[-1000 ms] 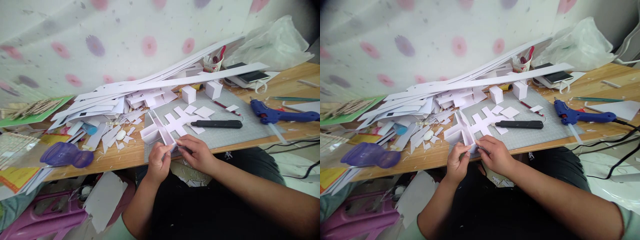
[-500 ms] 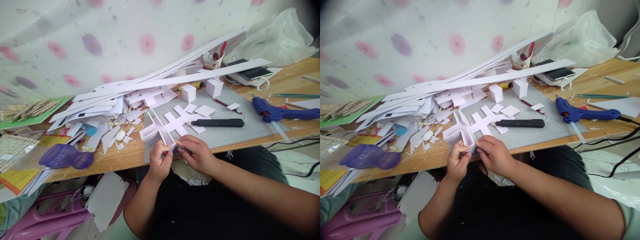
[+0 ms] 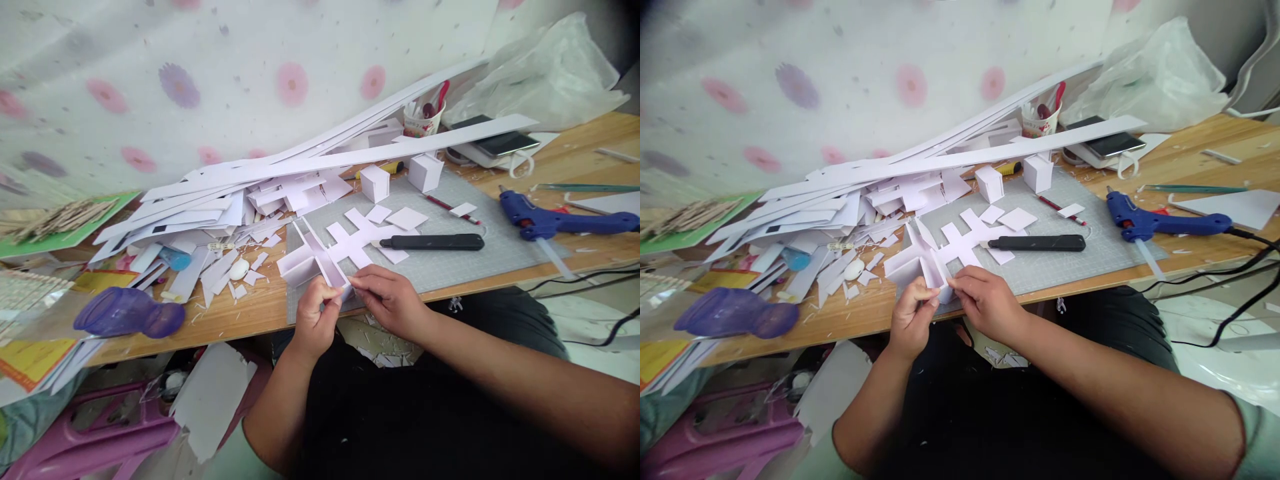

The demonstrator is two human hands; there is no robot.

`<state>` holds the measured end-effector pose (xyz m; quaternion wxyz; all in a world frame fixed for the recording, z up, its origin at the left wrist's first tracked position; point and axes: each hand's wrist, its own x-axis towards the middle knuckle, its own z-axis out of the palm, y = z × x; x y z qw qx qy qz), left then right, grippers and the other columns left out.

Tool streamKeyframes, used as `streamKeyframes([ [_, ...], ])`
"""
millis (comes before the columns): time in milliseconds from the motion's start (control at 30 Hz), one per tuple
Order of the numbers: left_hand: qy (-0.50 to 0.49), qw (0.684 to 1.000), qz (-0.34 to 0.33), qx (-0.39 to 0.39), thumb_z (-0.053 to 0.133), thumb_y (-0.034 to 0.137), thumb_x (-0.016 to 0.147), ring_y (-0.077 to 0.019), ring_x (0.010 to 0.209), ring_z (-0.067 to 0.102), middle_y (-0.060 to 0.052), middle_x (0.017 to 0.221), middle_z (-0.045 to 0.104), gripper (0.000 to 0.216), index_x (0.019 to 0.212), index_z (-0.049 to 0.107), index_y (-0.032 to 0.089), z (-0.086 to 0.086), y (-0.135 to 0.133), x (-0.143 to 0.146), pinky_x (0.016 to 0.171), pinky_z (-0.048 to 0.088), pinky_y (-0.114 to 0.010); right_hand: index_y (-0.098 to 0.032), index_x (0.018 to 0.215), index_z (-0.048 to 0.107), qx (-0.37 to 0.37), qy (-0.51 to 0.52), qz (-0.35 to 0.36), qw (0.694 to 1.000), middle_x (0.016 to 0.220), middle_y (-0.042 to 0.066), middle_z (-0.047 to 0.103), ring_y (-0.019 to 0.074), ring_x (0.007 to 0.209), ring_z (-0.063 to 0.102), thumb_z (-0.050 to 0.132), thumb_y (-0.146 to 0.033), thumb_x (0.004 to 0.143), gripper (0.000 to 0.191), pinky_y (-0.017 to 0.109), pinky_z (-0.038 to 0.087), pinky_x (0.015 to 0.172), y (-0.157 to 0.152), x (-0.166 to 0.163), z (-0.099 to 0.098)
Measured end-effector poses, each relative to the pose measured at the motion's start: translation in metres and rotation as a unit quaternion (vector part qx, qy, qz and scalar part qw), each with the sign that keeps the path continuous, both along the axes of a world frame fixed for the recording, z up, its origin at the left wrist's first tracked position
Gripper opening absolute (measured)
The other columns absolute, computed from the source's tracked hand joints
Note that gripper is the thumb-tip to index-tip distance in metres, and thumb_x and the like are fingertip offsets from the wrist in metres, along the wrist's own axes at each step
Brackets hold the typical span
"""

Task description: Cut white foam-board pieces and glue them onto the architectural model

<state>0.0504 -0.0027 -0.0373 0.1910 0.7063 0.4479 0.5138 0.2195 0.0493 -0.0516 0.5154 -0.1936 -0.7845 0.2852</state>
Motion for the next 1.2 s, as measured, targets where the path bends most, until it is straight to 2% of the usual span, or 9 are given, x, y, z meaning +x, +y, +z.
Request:
streamKeyframes([
  [200,0.002,1.000,-0.006,0.005,0.051,0.016,0.091,-0.0109,0.067,0.044,0.003,0.076,0.045,0.008,0.090,0.055,0.022,-0.001,0.000,-0.001,0.064,0.037,-0.024,-0.022,0.109,0.065,-0.001,-0.002,0.002,1.000,0.090,0.007,0.064,0.0175,0.081,0.063,0.049,-0.007,0.088,0.030,0.031,0.054,0.069,0.000,0.002,0.001],
  [333,0.013,1.000,-0.007,0.012,0.052,0.016,0.090,-0.0113,0.071,0.047,0.003,0.078,0.046,0.013,0.099,0.057,0.023,-0.002,-0.002,-0.003,0.069,0.039,-0.024,-0.022,0.111,0.065,-0.005,-0.006,0.009,1.000,0.091,0.008,0.065,0.0182,0.083,0.064,0.049,-0.007,0.088,0.031,0.032,0.054,0.071,0.001,0.003,0.001],
  [467,0.020,0.999,0.021,-0.017,0.053,0.020,0.090,-0.0126,0.074,0.051,0.001,0.083,0.051,0.022,0.112,0.055,0.023,-0.004,-0.006,-0.008,0.073,0.041,-0.026,-0.021,0.110,0.065,-0.005,-0.024,0.007,1.000,0.093,0.009,0.066,0.0184,0.085,0.064,0.050,-0.008,0.088,0.030,0.033,0.055,0.072,0.000,0.003,0.001],
  [667,0.042,0.998,0.029,-0.029,0.050,0.024,0.092,-0.0152,0.078,0.055,-0.001,0.084,0.058,0.016,0.106,0.059,0.021,-0.001,-0.008,-0.011,0.074,0.042,-0.027,-0.020,0.110,0.065,-0.006,-0.032,0.000,0.999,0.096,0.009,0.067,0.0187,0.086,0.064,0.052,-0.009,0.087,0.029,0.033,0.056,0.073,-0.002,0.003,0.001],
  [833,0.061,0.998,0.021,-0.006,0.050,0.023,0.093,-0.0134,0.075,0.052,0.000,0.084,0.055,0.020,0.110,0.059,0.022,0.000,-0.008,-0.009,0.071,0.041,-0.026,-0.019,0.109,0.066,-0.009,-0.028,0.002,1.000,0.095,0.010,0.067,0.0195,0.085,0.064,0.052,-0.009,0.087,0.027,0.034,0.055,0.072,-0.002,0.002,0.001],
  [1200,0.058,0.998,0.018,0.027,0.050,0.015,0.092,-0.0125,0.074,0.051,0.000,0.081,0.051,0.018,0.104,0.060,0.022,-0.002,-0.005,-0.005,0.068,0.040,-0.025,-0.015,0.107,0.064,0.034,-0.033,-0.024,0.999,0.094,0.012,0.067,0.0206,0.084,0.064,0.055,-0.010,0.087,0.022,0.034,0.056,0.071,-0.004,0.000,-0.001],
])
